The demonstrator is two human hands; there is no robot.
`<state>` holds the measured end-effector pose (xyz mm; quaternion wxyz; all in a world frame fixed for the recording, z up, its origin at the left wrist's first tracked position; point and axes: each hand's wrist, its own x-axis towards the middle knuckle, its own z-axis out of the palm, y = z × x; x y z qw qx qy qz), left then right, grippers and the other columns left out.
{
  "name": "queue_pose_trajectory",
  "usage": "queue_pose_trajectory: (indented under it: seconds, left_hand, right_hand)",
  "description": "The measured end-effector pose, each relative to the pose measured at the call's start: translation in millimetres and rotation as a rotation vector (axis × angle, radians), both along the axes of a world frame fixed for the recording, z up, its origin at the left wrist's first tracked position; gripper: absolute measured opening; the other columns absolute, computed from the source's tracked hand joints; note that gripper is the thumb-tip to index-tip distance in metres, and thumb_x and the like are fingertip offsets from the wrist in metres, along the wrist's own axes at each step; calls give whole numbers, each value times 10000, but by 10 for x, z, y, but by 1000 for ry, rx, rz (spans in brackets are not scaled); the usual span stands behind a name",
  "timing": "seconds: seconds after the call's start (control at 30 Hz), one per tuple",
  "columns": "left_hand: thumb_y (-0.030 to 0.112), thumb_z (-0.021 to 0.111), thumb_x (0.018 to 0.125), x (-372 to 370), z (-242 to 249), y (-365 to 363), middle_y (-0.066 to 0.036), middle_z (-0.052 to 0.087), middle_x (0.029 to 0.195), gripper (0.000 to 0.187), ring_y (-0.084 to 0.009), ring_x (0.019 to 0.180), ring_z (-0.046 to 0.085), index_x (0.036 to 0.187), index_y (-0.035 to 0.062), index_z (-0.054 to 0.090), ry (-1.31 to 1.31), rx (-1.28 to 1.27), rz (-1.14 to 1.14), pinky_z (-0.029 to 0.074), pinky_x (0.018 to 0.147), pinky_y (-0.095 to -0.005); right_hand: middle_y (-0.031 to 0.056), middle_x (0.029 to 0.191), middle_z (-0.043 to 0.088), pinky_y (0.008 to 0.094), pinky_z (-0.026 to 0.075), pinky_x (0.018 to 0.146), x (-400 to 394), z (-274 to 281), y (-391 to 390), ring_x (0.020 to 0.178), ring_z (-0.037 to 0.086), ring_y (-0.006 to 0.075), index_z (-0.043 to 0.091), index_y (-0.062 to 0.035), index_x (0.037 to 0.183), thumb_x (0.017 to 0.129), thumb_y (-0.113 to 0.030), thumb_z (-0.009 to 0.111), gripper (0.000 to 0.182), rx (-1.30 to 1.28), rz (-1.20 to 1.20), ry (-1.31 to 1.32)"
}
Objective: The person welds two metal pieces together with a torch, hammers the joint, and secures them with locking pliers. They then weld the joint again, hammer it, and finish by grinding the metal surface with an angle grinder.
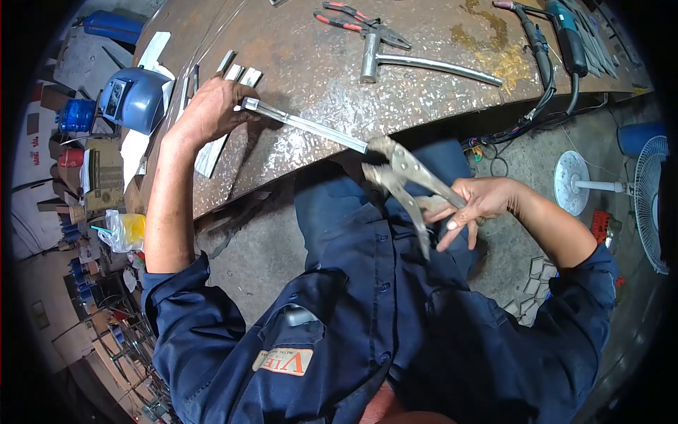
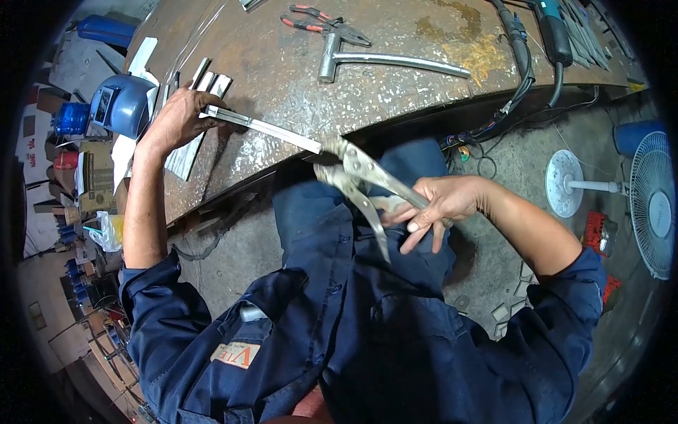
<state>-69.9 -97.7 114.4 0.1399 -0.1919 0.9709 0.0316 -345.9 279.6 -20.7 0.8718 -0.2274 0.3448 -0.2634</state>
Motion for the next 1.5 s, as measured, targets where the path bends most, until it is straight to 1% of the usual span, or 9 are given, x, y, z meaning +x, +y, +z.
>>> queue_pose_trajectory:
  seconds: [0.13,0.27,0.5,0.7,0.9,1.03,1.1,1.27,1.5]
  left_hand:
    - [278,852,836,-7,19,55,-123,785,957,278,-337,985,732,1041,99,793,17,-51,17,545,948,-460]
    - [250,875,806,61,-45,-27,-172,745,929,332,-383,980,709,1069,77,771,58,-39,-51,551,881,-473]
    - [297,879,812,287,113,372,-199,729,811,373,-400,896,728,1098,72,793,-14,-109,-16,539,1017,-496]
    - [344,868,846,934,49,947,-247,726,871,398,-401,864,741,976,-20,772,90,56,118,537,1028,-491]
    - [276,848,902,1290,-35,1502,-132,747,762,334,-205,667,696,959,-45,776,189,556,709,539,643,-366]
    - [237,831,946,1545,-442,1701,-46,760,895,321,-94,796,654,1047,-63,778,440,1005,984,545,729,-288]
    - [209,812,959,1675,-750,1767,-78,773,975,328,-128,848,697,1109,-77,760,561,1195,1068,564,771,-304]
    - [204,760,991,1774,-1245,1789,-138,779,1101,359,-195,956,761,1203,-82,712,712,1587,1221,605,862,-349]
    - [239,766,979,1800,-1338,1822,-161,778,1117,397,-236,982,780,1236,-55,695,760,1785,1235,621,914,-378]
  right_hand:
    - [205,1554,539,382,679,675,-190,90,-46,1071,772,358,462,88,1505,1030,-95,678,553,-157,378,156]
    - [90,990,783,307,627,595,-376,467,64,771,786,183,680,-4,1354,1001,-145,747,386,-468,313,420]
    - [-7,761,656,182,394,471,-690,979,53,559,517,14,647,-3,1414,999,-218,700,471,-684,-781,874]
    - [279,1097,742,543,561,916,-827,845,-835,1022,733,445,667,-23,1372,930,-65,589,450,-888,-626,2169]
    - [196,1008,707,510,550,840,-690,338,-1550,937,679,408,727,-51,1231,876,-48,623,370,-1408,-670,2341]
    - [206,797,701,497,560,690,454,376,-1249,738,705,414,762,-33,965,953,-157,671,154,-1058,-705,1480]
    - [122,750,758,358,568,653,962,292,-1045,654,719,196,784,-15,910,1004,-285,722,293,-629,-490,872]
    - [33,983,725,233,498,652,1618,-269,-1124,817,603,61,746,-6,1202,1047,-269,713,307,-116,-600,71]
    - [-23,888,657,222,443,622,1744,-465,-1377,758,545,51,764,-16,1122,977,-270,808,295,-67,-685,-148]
